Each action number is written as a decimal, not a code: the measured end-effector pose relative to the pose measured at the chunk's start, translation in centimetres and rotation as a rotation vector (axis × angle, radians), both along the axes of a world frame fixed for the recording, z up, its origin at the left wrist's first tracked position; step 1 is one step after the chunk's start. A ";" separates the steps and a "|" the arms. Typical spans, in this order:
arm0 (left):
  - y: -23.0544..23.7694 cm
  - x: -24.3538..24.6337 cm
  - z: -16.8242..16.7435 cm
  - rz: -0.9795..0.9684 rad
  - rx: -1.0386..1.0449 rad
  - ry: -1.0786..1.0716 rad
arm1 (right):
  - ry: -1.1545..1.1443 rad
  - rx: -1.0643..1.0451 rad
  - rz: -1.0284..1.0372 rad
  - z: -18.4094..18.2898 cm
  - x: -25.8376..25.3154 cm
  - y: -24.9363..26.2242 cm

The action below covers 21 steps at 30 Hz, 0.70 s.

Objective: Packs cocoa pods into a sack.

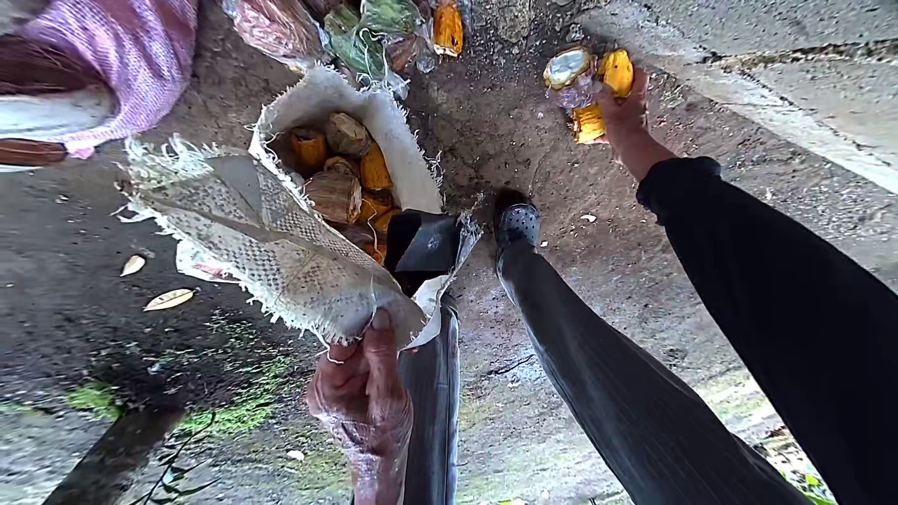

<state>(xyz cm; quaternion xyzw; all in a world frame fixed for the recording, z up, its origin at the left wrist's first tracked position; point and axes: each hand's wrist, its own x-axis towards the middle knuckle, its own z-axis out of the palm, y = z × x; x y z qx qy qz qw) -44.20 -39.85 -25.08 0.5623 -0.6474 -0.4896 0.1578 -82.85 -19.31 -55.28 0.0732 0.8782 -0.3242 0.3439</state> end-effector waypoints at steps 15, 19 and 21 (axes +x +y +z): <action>0.5 0.4 0.2 0.015 0.049 0.008 | -0.071 -0.189 -0.241 9.9 8.9 -4.7; 1.1 0.5 0.1 -0.004 0.052 0.031 | -0.141 -0.361 -0.078 13.3 11.7 -11.9; 1.2 0.4 0.2 -0.023 0.052 0.024 | -0.123 -0.487 0.048 14.8 14.3 -15.8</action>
